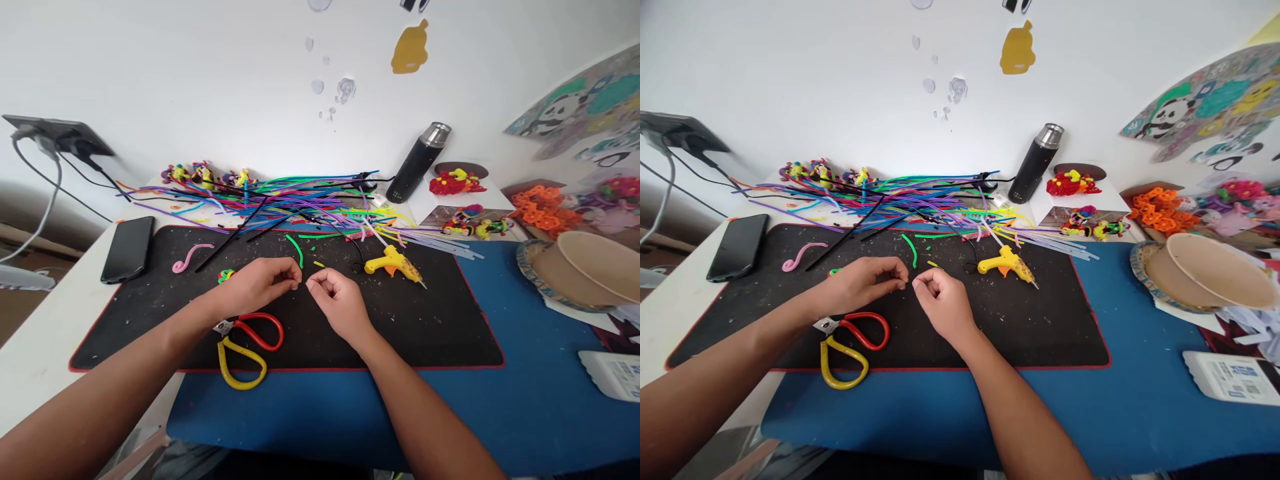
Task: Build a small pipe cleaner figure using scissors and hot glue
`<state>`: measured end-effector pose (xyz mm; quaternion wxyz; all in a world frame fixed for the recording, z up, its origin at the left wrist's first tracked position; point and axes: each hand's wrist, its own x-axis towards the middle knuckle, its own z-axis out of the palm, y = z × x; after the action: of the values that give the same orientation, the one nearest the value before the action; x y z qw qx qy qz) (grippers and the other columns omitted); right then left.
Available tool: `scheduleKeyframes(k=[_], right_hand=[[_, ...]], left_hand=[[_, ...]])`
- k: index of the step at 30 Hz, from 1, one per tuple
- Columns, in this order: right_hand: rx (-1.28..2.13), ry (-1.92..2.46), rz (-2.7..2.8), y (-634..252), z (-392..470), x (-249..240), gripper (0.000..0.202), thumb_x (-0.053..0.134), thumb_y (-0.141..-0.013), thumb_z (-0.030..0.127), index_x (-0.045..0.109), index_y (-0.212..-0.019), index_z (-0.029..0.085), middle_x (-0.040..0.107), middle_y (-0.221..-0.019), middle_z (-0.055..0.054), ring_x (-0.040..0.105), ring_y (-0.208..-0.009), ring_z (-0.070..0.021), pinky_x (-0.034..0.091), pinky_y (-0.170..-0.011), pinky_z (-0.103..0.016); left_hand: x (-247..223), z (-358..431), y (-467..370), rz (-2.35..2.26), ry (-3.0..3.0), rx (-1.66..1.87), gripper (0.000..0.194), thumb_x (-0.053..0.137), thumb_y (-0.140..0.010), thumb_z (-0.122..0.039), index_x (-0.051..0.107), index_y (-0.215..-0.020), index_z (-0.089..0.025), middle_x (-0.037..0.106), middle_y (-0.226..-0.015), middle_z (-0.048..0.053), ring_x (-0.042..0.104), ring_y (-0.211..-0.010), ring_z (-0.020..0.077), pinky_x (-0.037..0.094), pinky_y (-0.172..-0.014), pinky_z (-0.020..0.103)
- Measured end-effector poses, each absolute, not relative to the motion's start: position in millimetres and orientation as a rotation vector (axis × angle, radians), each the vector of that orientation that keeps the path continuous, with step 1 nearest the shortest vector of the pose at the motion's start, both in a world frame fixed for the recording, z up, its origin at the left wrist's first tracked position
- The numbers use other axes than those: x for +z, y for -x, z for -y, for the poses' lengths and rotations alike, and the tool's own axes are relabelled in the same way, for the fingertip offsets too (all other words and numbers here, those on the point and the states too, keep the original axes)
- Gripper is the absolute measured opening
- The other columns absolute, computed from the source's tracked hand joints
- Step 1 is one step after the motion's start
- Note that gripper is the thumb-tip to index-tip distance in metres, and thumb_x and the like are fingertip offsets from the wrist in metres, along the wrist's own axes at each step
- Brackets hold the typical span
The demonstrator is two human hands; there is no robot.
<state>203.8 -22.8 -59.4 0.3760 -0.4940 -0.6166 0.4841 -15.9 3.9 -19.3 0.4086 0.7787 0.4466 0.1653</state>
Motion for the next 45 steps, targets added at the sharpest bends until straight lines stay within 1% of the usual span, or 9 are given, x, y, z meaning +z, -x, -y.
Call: scheduleKeyframes(k=[3, 8, 16, 22, 32, 40, 45], right_hand=[[1.248, 1.258, 1.596, -204, 23, -58, 0.017, 0.064, -0.094, 0.035, 0.07, -0.087, 0.021, 0.044, -0.057, 0.007, 0.039, -0.052, -0.0122, 0.033, -0.053, -0.027], [1.237, 1.268, 1.644, -203, 24, -56, 0.015, 0.063, -0.093, 0.033, 0.07, -0.087, 0.021, 0.045, -0.057, 0.007, 0.04, -0.052, -0.0121, 0.032, -0.054, -0.027], [1.247, 1.254, 1.712, -205, 24, -58, 0.015, 0.064, -0.094, 0.032, 0.071, -0.088, 0.021, 0.045, -0.057, 0.007, 0.04, -0.052, -0.0117, 0.031, -0.053, -0.027], [1.255, 1.247, 1.734, -205, 25, -57, 0.016, 0.063, -0.095, 0.033, 0.072, -0.089, 0.021, 0.046, -0.057, 0.007, 0.041, -0.052, -0.0117, 0.031, -0.053, -0.027], [1.295, 1.234, 1.759, -206, 26, -57, 0.016, 0.065, -0.095, 0.033, 0.074, -0.092, 0.021, 0.048, -0.059, 0.007, 0.043, -0.053, -0.0116, 0.032, -0.054, -0.026], [1.29, 1.23, 1.791, -207, 27, -56, 0.014, 0.065, -0.095, 0.032, 0.074, -0.093, 0.022, 0.048, -0.058, 0.007, 0.043, -0.054, -0.0117, 0.032, -0.053, -0.026], [1.338, 1.226, 1.769, -207, 27, -57, 0.014, 0.064, -0.095, 0.032, 0.072, -0.092, 0.021, 0.053, -0.062, 0.006, 0.042, -0.055, -0.0116, 0.033, -0.054, -0.026]], left_hand=[[-22, -4, 18, -1.105, -1.833, 0.484, 0.011, 0.062, -0.096, -0.031, 0.064, -0.101, -0.022, 0.072, -0.09, 0.0, 0.067, -0.083, 0.0177, 0.05, -0.078, 0.028], [-24, -4, 20, -1.072, -1.795, 0.494, 0.013, 0.062, -0.096, -0.03, 0.061, -0.107, -0.022, 0.072, -0.092, -0.001, 0.068, -0.085, 0.0173, 0.051, -0.08, 0.029], [-28, -7, 20, -0.942, -1.675, 0.482, 0.011, 0.063, -0.097, -0.029, 0.063, -0.103, -0.021, 0.07, -0.09, 0.0, 0.066, -0.084, 0.0163, 0.051, -0.08, 0.03], [-24, -10, 20, -0.839, -1.514, 0.539, 0.015, 0.069, -0.095, -0.031, 0.063, -0.098, -0.017, 0.067, -0.086, 0.001, 0.062, -0.08, 0.0146, 0.051, -0.078, 0.03], [-19, -11, 22, -0.82, -1.395, 0.478, 0.02, 0.076, -0.091, -0.031, 0.063, -0.095, -0.017, 0.067, -0.086, 0.002, 0.061, -0.078, 0.0138, 0.051, -0.076, 0.029], [-14, -10, 22, -0.816, -1.35, 0.428, 0.018, 0.078, -0.089, -0.029, 0.064, -0.093, -0.017, 0.065, -0.086, 0.001, 0.06, -0.077, 0.013, 0.051, -0.075, 0.027], [-15, -10, 21, -0.827, -1.335, 0.438, 0.018, 0.077, -0.09, -0.027, 0.064, -0.095, -0.017, 0.067, -0.086, 0.001, 0.06, -0.077, 0.0125, 0.051, -0.075, 0.027]])
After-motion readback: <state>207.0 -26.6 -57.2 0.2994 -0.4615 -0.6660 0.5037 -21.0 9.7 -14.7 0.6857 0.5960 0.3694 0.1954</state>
